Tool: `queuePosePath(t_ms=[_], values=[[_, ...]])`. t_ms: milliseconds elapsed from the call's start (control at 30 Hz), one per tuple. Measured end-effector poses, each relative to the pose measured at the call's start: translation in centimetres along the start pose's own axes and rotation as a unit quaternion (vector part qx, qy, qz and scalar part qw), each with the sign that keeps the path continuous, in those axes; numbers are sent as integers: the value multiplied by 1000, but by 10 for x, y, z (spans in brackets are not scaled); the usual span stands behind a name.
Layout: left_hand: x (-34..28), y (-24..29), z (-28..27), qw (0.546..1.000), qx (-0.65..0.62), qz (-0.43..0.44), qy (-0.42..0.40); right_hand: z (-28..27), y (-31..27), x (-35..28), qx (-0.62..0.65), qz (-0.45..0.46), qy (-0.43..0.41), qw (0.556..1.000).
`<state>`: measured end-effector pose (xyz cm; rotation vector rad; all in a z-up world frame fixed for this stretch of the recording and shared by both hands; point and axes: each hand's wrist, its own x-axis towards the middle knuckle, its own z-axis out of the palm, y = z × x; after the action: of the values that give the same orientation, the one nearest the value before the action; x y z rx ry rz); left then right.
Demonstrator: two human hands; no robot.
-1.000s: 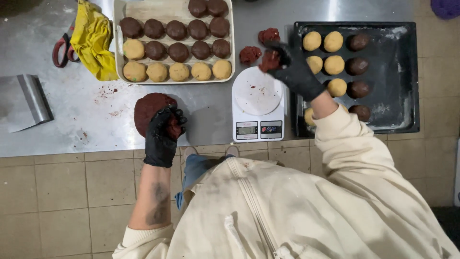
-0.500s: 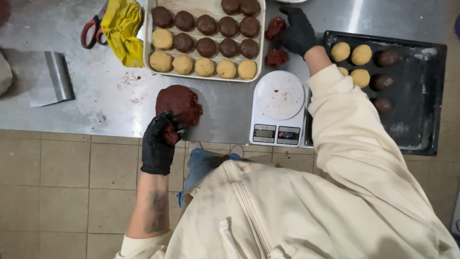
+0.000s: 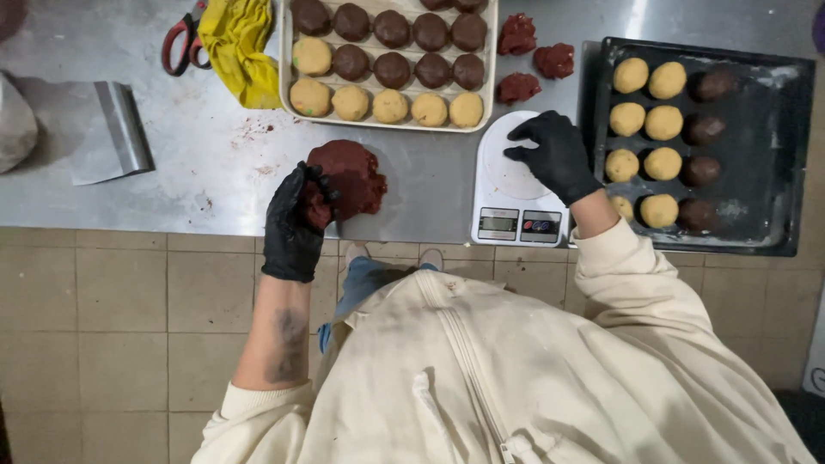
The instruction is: Portioning and weighing cookie dough into consistent amounts on a digital scale.
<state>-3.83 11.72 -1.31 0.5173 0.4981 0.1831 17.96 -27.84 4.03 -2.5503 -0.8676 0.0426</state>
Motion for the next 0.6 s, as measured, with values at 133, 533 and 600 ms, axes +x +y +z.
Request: queuePosePath(t_ms=[133,533,600], values=[[-1,14,-5,998,-13,-11,-62,21,4,-16,37,29,29,998],[15,11,-9,997,59,40,-12,120,-186,32,589,39,-88,802],[19,13,-10,997,-3,18,-80,140,-187,38,177,-80,-23,981]])
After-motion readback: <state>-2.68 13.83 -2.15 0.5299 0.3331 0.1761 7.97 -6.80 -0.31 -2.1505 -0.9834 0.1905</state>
